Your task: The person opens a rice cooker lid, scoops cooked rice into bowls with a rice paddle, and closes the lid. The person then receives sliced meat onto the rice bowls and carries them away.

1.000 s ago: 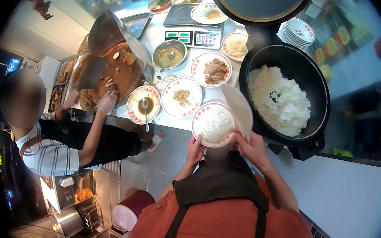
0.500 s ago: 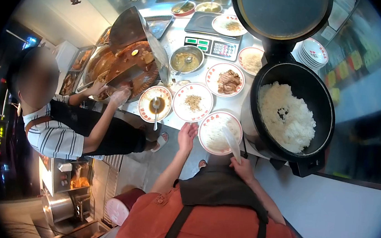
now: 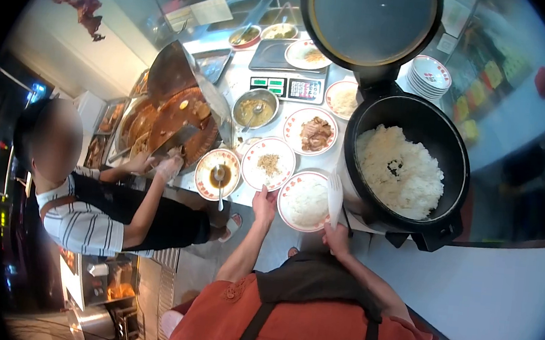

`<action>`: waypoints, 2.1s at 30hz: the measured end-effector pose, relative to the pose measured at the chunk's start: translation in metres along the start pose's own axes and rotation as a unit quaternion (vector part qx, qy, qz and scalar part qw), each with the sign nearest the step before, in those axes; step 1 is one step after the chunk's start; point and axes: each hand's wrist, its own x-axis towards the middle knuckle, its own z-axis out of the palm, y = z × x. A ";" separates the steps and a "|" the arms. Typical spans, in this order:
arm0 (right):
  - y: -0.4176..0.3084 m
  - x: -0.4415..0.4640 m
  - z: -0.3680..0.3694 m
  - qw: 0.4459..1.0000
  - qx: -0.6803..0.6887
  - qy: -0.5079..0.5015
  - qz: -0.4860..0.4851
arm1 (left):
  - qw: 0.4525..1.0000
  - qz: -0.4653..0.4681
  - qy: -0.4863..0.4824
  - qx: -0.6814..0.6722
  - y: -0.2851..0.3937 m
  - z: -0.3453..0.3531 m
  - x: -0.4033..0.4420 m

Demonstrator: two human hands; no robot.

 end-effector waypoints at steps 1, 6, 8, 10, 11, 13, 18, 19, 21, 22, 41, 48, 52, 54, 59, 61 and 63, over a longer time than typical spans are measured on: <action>-0.004 0.001 0.003 1.000 -0.004 0.027 0.002 | 1.000 -0.011 -0.007 -0.020 0.002 0.000 -0.005; -0.012 0.008 -0.001 0.994 -0.066 0.085 -0.023 | 0.994 -0.092 -0.032 0.041 -0.014 -0.016 -0.035; -0.007 0.010 -0.005 0.984 -0.104 0.097 -0.107 | 0.982 -0.170 -0.009 0.079 -0.019 -0.011 -0.065; 0.023 0.024 -0.014 0.953 -0.179 0.137 -0.200 | 0.968 -0.245 -0.003 0.059 -0.030 -0.010 -0.080; 0.034 0.028 -0.017 0.907 -0.263 0.160 -0.288 | 0.959 -0.282 0.012 0.037 -0.030 -0.003 -0.089; 0.002 0.003 -0.024 0.941 -0.224 0.127 -0.220 | 0.950 -0.311 0.008 0.016 -0.034 0.003 -0.090; -0.107 -0.073 -0.070 0.988 -0.059 0.013 -0.139 | 0.948 -0.309 -0.071 -0.032 -0.047 -0.013 -0.078; -0.131 -0.082 -0.085 0.993 -0.035 0.003 -0.111 | 0.942 -0.322 -0.080 -0.046 -0.046 -0.016 -0.076; -0.157 -0.089 -0.121 0.983 0.038 0.014 -0.180 | 0.948 -0.314 -0.044 -0.024 -0.031 -0.004 -0.092; -0.179 -0.096 -0.135 0.981 0.023 0.070 -0.177 | 0.951 -0.309 -0.013 -0.002 -0.026 0.003 -0.096; -0.241 -0.013 -0.309 0.857 -0.199 0.413 -0.234 | 0.885 0.088 0.004 0.457 -0.057 -0.197 -0.068; -0.251 0.023 -0.343 0.907 -0.207 0.338 -0.141 | 0.966 0.103 0.146 0.184 0.019 0.117 -0.155; -0.234 0.048 -0.367 0.937 -0.179 0.286 -0.091 | 0.966 0.122 0.042 0.222 0.030 0.130 -0.132; -0.227 0.060 -0.375 0.910 -0.247 0.318 -0.097 | 0.965 0.108 0.023 0.237 0.034 0.152 -0.133; -0.236 0.121 -0.401 0.899 -0.352 0.261 -0.021 | 0.965 0.086 -0.056 0.242 0.026 0.164 -0.129; -0.230 0.166 -0.411 0.907 -0.350 0.223 0.068 | 0.965 0.083 -0.072 0.237 0.021 0.169 -0.131; -0.189 0.209 -0.405 0.861 -0.431 0.268 -0.017 | 0.968 0.086 -0.074 0.223 0.017 0.170 -0.131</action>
